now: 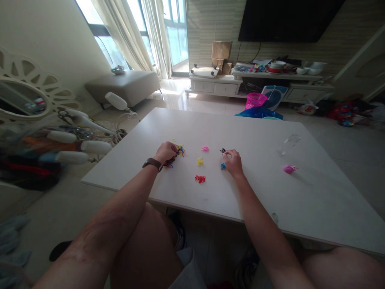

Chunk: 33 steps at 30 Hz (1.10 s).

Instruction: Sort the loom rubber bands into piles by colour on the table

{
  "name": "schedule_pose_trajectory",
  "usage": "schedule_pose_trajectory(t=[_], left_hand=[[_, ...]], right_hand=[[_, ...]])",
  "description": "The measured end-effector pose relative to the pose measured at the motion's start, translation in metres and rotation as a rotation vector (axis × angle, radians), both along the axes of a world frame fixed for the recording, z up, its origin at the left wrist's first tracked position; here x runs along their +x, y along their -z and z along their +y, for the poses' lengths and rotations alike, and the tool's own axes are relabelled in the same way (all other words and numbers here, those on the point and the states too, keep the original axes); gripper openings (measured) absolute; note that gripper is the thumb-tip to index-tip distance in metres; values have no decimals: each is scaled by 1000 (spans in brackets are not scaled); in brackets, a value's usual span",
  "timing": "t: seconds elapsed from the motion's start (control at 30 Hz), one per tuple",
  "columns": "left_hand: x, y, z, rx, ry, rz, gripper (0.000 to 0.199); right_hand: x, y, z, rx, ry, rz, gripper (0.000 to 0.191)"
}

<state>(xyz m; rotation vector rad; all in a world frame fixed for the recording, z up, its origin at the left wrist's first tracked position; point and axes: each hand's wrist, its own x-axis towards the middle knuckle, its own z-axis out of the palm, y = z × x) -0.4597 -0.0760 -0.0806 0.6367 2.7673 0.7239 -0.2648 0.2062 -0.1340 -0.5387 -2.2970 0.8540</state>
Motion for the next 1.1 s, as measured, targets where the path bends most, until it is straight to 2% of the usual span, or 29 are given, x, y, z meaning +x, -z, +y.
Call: schedule_pose_trajectory(t=[0.2,0.5,0.67,1.1], left_hand=[[1,-5,-1,21,17,19,22],[2,-3,1,-48,40,-1,24],[4,-6,1,-1,15,-12,27],[4,-17,-2,162,4,15,22]], right_hand=[[0,-1,-1,-11,-6,14,20],[-1,2,0,-23,-15,25,19],[-1,2,0,-19,-16,44,19],[0,2,-1,-26,-17,58,19]])
